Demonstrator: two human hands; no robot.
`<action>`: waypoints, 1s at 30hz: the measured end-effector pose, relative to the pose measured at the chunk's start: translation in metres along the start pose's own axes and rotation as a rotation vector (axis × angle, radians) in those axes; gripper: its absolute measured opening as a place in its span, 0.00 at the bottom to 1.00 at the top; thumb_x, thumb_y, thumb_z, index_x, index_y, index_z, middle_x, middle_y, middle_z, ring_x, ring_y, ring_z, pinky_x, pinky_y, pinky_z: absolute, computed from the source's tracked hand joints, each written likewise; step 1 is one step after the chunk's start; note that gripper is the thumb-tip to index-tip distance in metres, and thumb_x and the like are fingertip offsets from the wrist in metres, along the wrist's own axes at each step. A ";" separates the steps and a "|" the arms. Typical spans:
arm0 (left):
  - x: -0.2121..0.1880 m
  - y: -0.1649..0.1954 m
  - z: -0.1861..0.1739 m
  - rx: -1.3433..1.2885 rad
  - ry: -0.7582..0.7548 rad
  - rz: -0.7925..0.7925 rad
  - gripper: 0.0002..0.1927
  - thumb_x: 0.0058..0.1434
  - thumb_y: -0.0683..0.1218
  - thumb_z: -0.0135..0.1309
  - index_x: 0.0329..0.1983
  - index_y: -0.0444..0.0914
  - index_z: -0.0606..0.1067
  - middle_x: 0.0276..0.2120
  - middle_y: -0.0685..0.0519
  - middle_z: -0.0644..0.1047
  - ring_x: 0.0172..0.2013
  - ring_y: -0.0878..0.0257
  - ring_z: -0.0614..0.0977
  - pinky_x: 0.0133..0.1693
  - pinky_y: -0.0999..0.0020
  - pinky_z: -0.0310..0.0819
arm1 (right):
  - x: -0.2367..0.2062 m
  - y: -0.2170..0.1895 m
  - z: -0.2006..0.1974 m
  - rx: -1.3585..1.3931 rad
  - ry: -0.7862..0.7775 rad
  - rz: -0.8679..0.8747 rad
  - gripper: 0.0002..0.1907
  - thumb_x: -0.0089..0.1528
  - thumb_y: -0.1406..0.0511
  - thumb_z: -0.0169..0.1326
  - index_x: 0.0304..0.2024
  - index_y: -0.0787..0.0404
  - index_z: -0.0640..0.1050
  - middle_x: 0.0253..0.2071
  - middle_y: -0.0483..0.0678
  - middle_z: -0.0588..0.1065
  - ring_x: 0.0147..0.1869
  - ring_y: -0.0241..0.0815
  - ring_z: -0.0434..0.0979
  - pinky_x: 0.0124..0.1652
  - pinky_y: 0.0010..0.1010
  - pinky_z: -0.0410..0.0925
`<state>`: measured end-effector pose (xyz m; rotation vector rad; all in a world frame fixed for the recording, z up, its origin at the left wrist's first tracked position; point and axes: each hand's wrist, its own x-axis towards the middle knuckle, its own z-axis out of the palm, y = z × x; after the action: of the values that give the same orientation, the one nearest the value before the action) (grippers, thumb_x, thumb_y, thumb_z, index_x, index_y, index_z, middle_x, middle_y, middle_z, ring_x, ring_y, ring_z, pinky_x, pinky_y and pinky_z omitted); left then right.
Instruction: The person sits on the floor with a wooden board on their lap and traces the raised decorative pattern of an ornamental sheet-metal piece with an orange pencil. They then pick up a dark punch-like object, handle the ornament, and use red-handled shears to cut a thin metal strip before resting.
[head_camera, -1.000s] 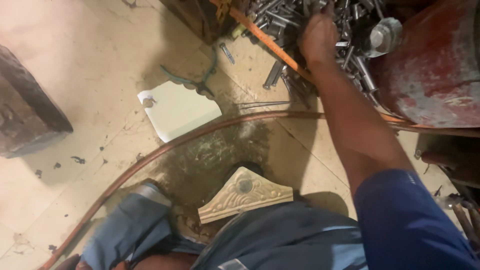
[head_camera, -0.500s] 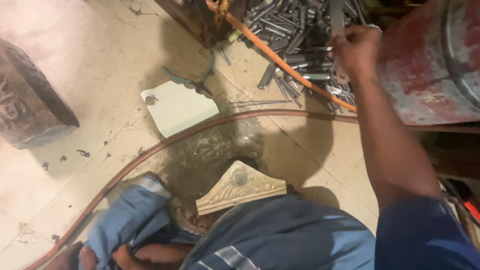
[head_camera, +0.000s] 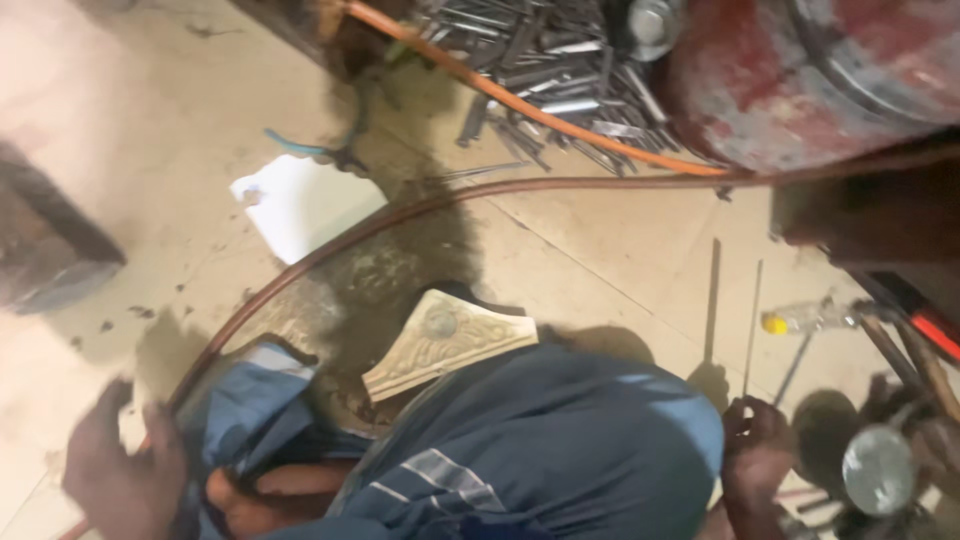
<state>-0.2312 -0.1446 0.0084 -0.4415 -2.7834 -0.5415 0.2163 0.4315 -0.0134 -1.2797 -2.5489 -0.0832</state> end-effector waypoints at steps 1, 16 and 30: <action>0.031 0.024 0.010 -0.036 0.020 0.080 0.14 0.71 0.43 0.58 0.56 0.31 0.75 0.50 0.39 0.80 0.51 0.44 0.81 0.57 0.54 0.75 | -0.010 0.007 0.000 -0.030 0.004 0.014 0.09 0.69 0.63 0.58 0.48 0.62 0.80 0.43 0.56 0.78 0.45 0.55 0.79 0.46 0.43 0.72; 0.201 0.432 0.184 -0.070 -0.355 0.909 0.56 0.39 0.57 0.71 0.74 0.48 0.63 0.75 0.47 0.59 0.73 0.42 0.53 0.64 0.27 0.51 | 0.063 -0.106 -0.061 0.436 -0.141 0.326 0.13 0.72 0.67 0.52 0.57 0.66 0.78 0.56 0.57 0.79 0.49 0.42 0.81 0.43 0.30 0.73; 0.150 0.414 0.273 -0.125 -0.170 0.946 0.06 0.66 0.47 0.52 0.40 0.40 0.76 0.38 0.47 0.73 0.43 0.49 0.74 0.45 0.50 0.70 | 0.096 -0.095 -0.018 0.624 -0.430 0.183 0.13 0.68 0.69 0.53 0.54 0.63 0.79 0.49 0.52 0.80 0.50 0.44 0.81 0.48 0.30 0.73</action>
<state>-0.2821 0.3675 -0.0564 -1.7423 -2.2849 -0.4369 0.0910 0.4456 0.0379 -1.3467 -2.4367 1.0376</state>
